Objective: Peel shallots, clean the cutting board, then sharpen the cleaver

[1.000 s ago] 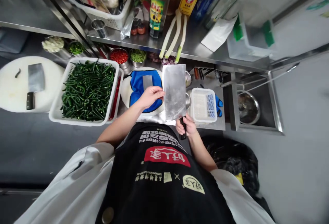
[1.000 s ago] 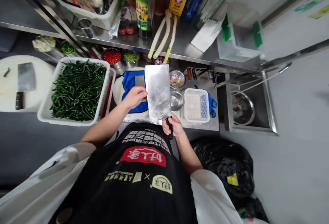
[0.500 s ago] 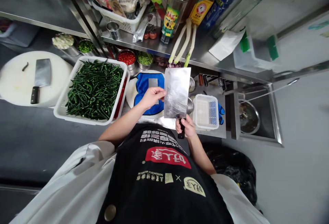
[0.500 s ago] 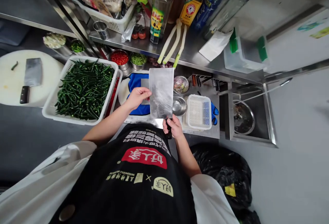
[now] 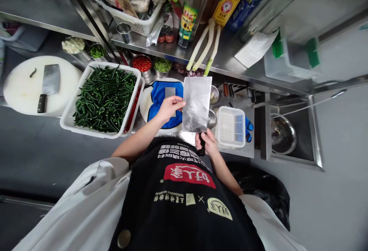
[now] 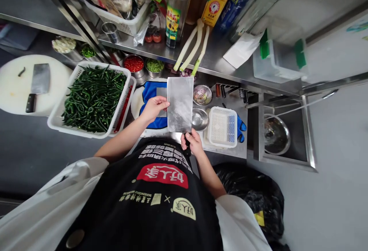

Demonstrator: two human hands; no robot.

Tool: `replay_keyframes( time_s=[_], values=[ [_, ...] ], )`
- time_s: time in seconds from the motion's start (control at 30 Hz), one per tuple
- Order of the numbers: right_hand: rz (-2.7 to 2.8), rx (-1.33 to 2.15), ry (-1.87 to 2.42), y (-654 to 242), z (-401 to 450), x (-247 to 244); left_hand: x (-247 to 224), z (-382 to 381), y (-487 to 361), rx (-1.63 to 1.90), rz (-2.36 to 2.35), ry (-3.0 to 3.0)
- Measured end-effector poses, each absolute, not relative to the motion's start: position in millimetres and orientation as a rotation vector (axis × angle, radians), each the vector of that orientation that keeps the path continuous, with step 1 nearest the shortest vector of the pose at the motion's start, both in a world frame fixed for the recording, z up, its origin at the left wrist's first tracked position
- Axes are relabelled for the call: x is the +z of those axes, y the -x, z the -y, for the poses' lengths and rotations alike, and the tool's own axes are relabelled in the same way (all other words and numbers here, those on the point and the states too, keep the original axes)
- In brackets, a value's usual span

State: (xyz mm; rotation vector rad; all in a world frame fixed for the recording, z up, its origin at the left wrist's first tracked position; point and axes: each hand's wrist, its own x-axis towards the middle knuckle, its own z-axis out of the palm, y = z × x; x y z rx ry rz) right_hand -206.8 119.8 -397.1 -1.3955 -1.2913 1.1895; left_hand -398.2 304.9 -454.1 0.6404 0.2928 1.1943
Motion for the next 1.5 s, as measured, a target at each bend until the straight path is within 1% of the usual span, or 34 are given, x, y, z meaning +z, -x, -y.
replay_keyframes(
  time_s=[0.13, 0.27, 0.47, 0.63, 0.73, 0.8, 0.87, 0.97, 1.07, 1.17, 1.27, 1.4, 1.5],
  values=[
    [1.193, 1.412, 1.307, 201, -124, -391, -450, -306, 400, 1.078, -0.136, -0.674],
    [1.142, 1.528, 1.256, 198, -128, -389, -451, -309, 402, 1.061, -0.076, -0.706],
    [1.085, 1.596, 1.289, 191, -130, -391, -457, -316, 402, 1.039, -0.073, -0.742],
    [1.090, 1.532, 1.362, 193, -132, -390, -455, -316, 400, 1.025, -0.106, -0.745],
    [1.144, 1.377, 1.438, 192, -136, -387, -466, -325, 390, 1.049, -0.246, -0.730],
    [1.232, 1.167, 1.588, 185, -139, -385, -486, -334, 382, 1.099, -0.422, -0.750],
    [1.389, 0.847, 1.837, 173, -140, -387, -515, -339, 378, 1.151, -0.664, -0.813],
    [1.697, 0.300, 2.279, 155, -136, -399, -567, -330, 383, 1.158, -1.009, -1.070],
    [1.966, -0.041, 2.608, 144, -130, -423, -609, -303, 398, 1.053, -1.141, -1.387],
    [2.135, -0.150, 2.772, 143, -134, -450, -630, -279, 406, 0.976, -1.151, -1.539],
    [2.157, -0.166, 2.848, 144, -146, -471, -631, -271, 403, 0.992, -1.138, -1.562],
    [1.991, -0.153, 2.824, 142, -146, -479, -614, -282, 383, 0.928, -1.073, -1.567],
    [1.767, -0.148, 2.704, 131, -121, -472, -588, -292, 345, 0.760, -0.836, -1.681]
  ],
)
